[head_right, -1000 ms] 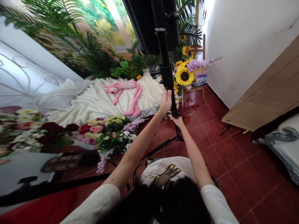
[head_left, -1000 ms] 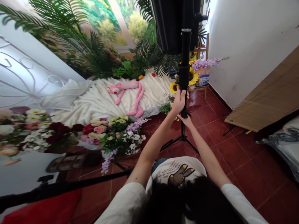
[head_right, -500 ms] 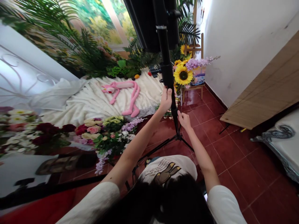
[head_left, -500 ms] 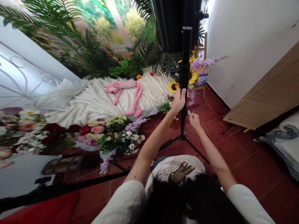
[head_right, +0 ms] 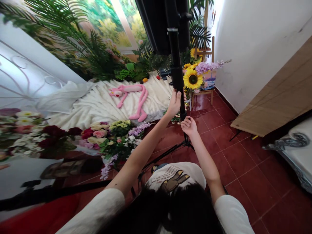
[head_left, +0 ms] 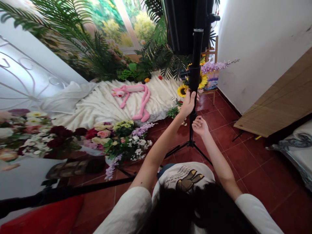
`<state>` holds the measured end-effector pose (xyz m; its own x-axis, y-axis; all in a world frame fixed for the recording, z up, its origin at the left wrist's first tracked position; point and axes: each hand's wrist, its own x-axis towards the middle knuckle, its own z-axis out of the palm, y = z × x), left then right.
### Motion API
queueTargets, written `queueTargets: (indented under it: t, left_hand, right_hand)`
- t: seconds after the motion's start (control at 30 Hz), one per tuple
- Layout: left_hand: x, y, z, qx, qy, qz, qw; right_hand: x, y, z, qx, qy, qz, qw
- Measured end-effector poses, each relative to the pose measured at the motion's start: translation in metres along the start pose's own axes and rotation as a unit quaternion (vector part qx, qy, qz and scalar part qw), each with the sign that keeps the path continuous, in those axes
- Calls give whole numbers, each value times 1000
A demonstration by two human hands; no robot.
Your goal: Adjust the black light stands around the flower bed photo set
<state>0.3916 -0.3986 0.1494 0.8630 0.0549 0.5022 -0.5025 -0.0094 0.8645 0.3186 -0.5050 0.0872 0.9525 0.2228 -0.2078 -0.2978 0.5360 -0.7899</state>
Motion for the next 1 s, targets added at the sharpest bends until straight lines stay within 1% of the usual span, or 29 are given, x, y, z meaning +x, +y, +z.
queueTargets:
  t: [0.13, 0.2, 0.27, 0.3, 0.37, 0.43, 0.47, 0.63, 0.73, 0.8, 0.9, 0.97, 1.0]
  left_hand:
    - [0, 0, -1, 2, -3, 2, 1000]
    - [-2, -3, -1, 12, -1, 14, 1000]
    - [-6, -9, -1, 23, -4, 19, 1000]
    - [-9, -13, -1, 28, -7, 18, 999]
    - [-18, -21, 0, 38, -13, 9, 999]
    - [-27, -29, 2, 44, -11, -2, 999]
    - [-31, -32, 3, 43, -7, -9, 999]
    - [-41, -45, 8, 14, 16, -45, 999]
    - [-40, -50, 10, -3, 20, -58, 998]
    - [-39, -52, 10, -9, 20, -59, 998]
    - [-39, -54, 11, -6, 28, -57, 998]
    - [-40, -54, 12, -2, 35, -55, 998]
    - [-40, -54, 12, 1, 38, -54, 998]
  right_hand:
    - [1, 6, -5, -70, -27, 29, 997]
    - [1, 11, -10, -132, 3, 31, 991]
    - [0, 15, -16, -230, 61, -5, 971]
    - [-1, 17, -19, -291, 90, -39, 952]
    - [-3, 18, -24, -411, 132, -114, 895]
    - [-5, 17, -28, -501, 152, -168, 835]
    - [-5, 15, -29, -533, 157, -182, 811]
    - [-5, 2, -28, -644, 152, -212, 719]
    - [-1, -6, -28, -706, 132, -222, 660]
    - [2, -11, -30, -744, 113, -217, 622]
    - [9, -16, -35, -785, 93, -195, 581]
    - [15, -16, -38, -794, 82, -184, 573]
    - [18, -16, -40, -792, 75, -181, 578]
